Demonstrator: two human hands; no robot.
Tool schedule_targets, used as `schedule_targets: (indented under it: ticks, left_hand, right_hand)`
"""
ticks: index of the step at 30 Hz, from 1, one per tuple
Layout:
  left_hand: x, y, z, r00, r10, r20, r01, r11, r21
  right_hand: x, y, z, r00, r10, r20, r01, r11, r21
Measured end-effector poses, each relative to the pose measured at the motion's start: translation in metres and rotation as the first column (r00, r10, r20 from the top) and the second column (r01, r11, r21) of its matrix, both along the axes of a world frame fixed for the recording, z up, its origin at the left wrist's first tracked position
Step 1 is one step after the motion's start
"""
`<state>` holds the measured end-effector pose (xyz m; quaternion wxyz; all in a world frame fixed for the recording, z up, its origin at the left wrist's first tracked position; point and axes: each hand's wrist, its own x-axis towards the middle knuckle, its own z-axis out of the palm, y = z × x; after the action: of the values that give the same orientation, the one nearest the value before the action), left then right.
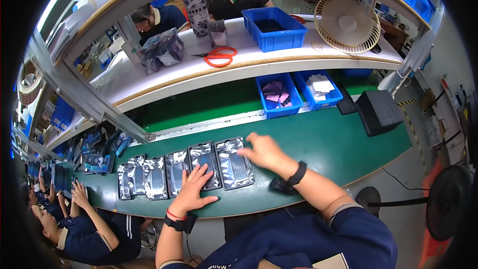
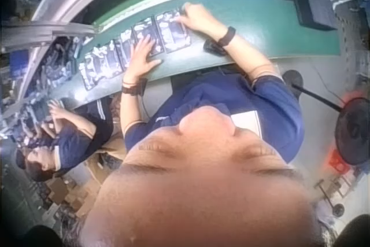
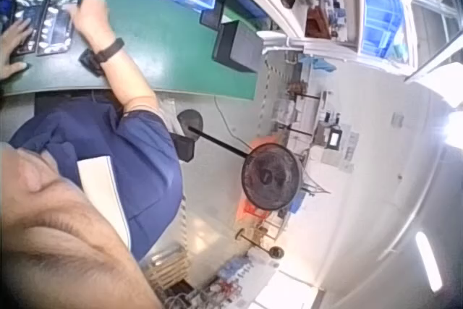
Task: Assembling and packaging electronic components into boxes at a factory workstation.
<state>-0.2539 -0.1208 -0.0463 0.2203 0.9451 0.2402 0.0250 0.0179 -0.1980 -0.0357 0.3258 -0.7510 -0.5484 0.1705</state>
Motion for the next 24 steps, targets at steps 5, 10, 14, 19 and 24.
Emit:
schedule_targets:
  ticks: [5, 10, 14, 19, 24]
  left_hand:
    - [-0.001, 0.002, 0.003, 0.999, 0.047, 0.023, -0.045, 0.997, -0.068]
    - [-0.016, 0.003, -0.004, 0.995, 0.094, 0.028, -0.092, 0.993, -0.067]
    - [0.000, 0.004, -0.004, 0.996, 0.034, 0.079, -0.029, 0.997, -0.067]
    - [-0.010, 0.003, -0.004, 0.997, 0.050, 0.061, -0.046, 0.997, -0.059]
    - [-0.007, 0.004, -0.007, 0.997, 0.038, 0.072, -0.034, 0.998, -0.061]
  right_hand:
    - [0.124, 0.052, 0.043, 0.882, -0.384, 0.274, 0.362, 0.923, 0.131]
    - [0.144, 0.120, 0.043, 0.974, -0.220, 0.056, 0.216, 0.825, -0.522]
    - [0.215, 0.145, -0.040, 0.860, -0.363, 0.359, 0.504, 0.721, -0.476]
    - [0.201, 0.143, -0.023, 0.924, -0.245, 0.293, 0.364, 0.800, -0.477]
    - [0.208, 0.147, -0.015, 0.938, -0.296, 0.179, 0.346, 0.802, -0.487]
